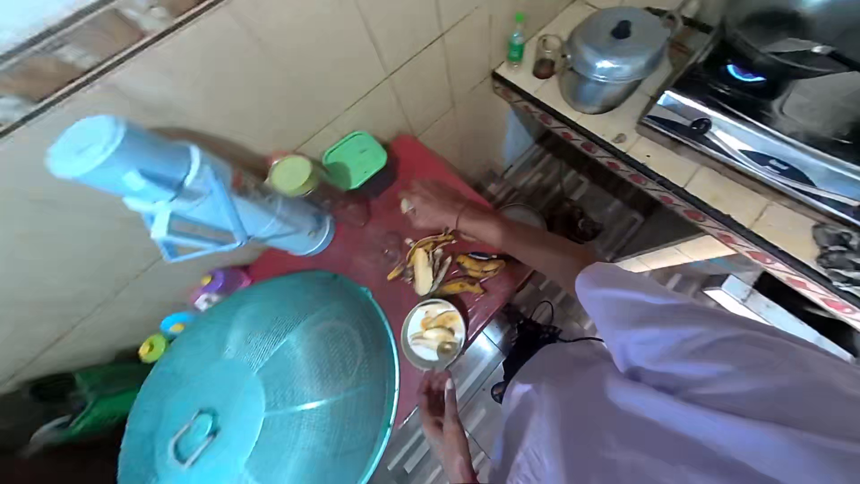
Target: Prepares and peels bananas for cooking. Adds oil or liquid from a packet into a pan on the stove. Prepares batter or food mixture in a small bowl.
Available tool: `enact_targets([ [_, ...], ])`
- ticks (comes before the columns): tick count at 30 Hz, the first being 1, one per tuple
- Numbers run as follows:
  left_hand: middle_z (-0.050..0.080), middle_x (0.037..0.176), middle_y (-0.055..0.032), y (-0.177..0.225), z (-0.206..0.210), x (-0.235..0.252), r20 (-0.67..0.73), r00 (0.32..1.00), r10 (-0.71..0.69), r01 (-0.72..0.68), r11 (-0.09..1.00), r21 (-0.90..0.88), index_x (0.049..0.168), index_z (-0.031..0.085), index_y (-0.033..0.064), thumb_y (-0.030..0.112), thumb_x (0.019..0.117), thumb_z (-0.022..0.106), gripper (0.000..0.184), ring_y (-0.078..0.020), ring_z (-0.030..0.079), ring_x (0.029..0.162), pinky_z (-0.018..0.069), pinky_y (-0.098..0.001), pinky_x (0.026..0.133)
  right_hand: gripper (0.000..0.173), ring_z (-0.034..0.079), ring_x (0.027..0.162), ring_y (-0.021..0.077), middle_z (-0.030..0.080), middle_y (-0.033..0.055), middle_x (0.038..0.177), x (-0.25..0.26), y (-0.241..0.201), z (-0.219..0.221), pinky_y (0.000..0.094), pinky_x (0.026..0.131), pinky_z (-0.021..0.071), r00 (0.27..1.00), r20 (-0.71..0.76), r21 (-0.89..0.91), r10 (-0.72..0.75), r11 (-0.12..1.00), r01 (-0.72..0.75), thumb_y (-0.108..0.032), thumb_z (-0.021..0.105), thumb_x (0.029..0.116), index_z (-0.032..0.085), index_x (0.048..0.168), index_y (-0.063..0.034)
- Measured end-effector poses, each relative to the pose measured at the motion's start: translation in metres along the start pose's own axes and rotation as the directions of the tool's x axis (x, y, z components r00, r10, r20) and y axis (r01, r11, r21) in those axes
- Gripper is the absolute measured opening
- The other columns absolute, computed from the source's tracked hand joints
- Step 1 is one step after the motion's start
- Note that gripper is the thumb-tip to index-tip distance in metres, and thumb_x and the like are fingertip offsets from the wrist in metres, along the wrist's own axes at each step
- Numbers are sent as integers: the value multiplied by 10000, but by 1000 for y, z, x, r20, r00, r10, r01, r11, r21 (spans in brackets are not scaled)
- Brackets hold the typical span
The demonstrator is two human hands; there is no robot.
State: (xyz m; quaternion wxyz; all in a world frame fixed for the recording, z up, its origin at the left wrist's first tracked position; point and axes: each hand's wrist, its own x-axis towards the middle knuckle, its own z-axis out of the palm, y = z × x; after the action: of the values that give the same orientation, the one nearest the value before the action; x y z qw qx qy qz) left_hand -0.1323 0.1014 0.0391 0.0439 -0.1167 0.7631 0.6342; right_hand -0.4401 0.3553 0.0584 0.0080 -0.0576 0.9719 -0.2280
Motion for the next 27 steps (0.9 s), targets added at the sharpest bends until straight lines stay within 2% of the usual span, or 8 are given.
enact_targets([
  [5, 270, 1622, -250, 47, 75, 76, 212, 969, 128, -138, 990, 36, 1605, 126, -7, 158, 776, 814, 1090, -325, 362, 1455, 421, -484, 1118, 655, 592, 1204, 319, 607, 145, 1335, -96, -40, -67, 525, 983, 510, 947, 135, 232, -290, 939, 255, -291, 840, 819, 615, 1427, -194],
  [7, 374, 1543, -253, 67, 102, 81, 236, 963, 128, -139, 990, 33, 1575, 123, -61, 143, 731, 825, 1117, -222, 463, 1374, 462, -385, 1091, 706, 616, 1176, 311, 623, 149, 1330, -131, -37, -74, 508, 966, 519, 908, 170, 300, -382, 898, 322, -317, 833, 812, 585, 1461, -191],
  [11, 670, 1013, -9, 80, 115, 47, 193, 980, 39, -32, 999, -41, 1247, 479, -167, 24, 752, 763, 601, 88, 617, 925, 524, -124, 845, 673, 643, 1173, 303, 660, 158, 1291, -187, -33, -64, 462, 989, 541, 879, 57, 403, -474, 816, 414, -350, 831, 816, 625, 1413, -119],
  [14, 681, 1108, 9, 61, 108, 32, 226, 973, 47, -8, 985, -170, 1321, 437, -133, 159, 669, 889, 845, 39, 639, 1007, 543, -185, 914, 603, 632, 1215, 251, 651, 150, 1331, -208, -19, -65, 408, 1014, 540, 863, -1, 577, -506, 704, 414, -340, 764, 893, 613, 1408, -65],
  [16, 653, 1247, -83, 48, 99, 24, 222, 974, 51, -16, 987, -159, 1408, 373, -141, 135, 678, 909, 947, -43, 639, 1125, 538, -242, 1011, 476, 613, 1259, 196, 639, 122, 1365, -214, -2, -67, 364, 1070, 526, 891, 57, 695, -451, 659, 289, -246, 737, 944, 635, 1363, -43],
  [20, 678, 1163, -100, 37, 74, -4, 86, 988, -128, 140, 978, -157, 1351, 393, -160, -8, 622, 875, 887, -42, 669, 1041, 560, -225, 951, 231, 702, 1025, 296, 692, 170, 1195, -228, 47, -38, 490, 917, 584, 988, 151, 512, -33, 858, -49, -156, 629, 1020, 697, 1206, -36],
  [23, 656, 1177, -129, 38, 56, -15, 54, 983, -178, 184, 970, -158, 1372, 359, -176, -34, 674, 826, 852, -33, 656, 1039, 546, -207, 948, 219, 696, 1025, 409, 710, 232, 1114, -214, 74, 19, 628, 929, 541, 986, 157, 343, 50, 934, -102, -137, 625, 1020, 720, 1163, 0],
  [27, 642, 1188, -148, 36, 36, -30, 7, 996, -90, 90, 984, -151, 1361, 342, -209, -3, 670, 851, 883, -13, 648, 1041, 540, -185, 941, 306, 631, 1167, 462, 648, 275, 1246, -210, 63, 53, 635, 984, 510, 989, 102, 159, 108, 980, -124, 23, 642, 939, 673, 1243, 30],
])
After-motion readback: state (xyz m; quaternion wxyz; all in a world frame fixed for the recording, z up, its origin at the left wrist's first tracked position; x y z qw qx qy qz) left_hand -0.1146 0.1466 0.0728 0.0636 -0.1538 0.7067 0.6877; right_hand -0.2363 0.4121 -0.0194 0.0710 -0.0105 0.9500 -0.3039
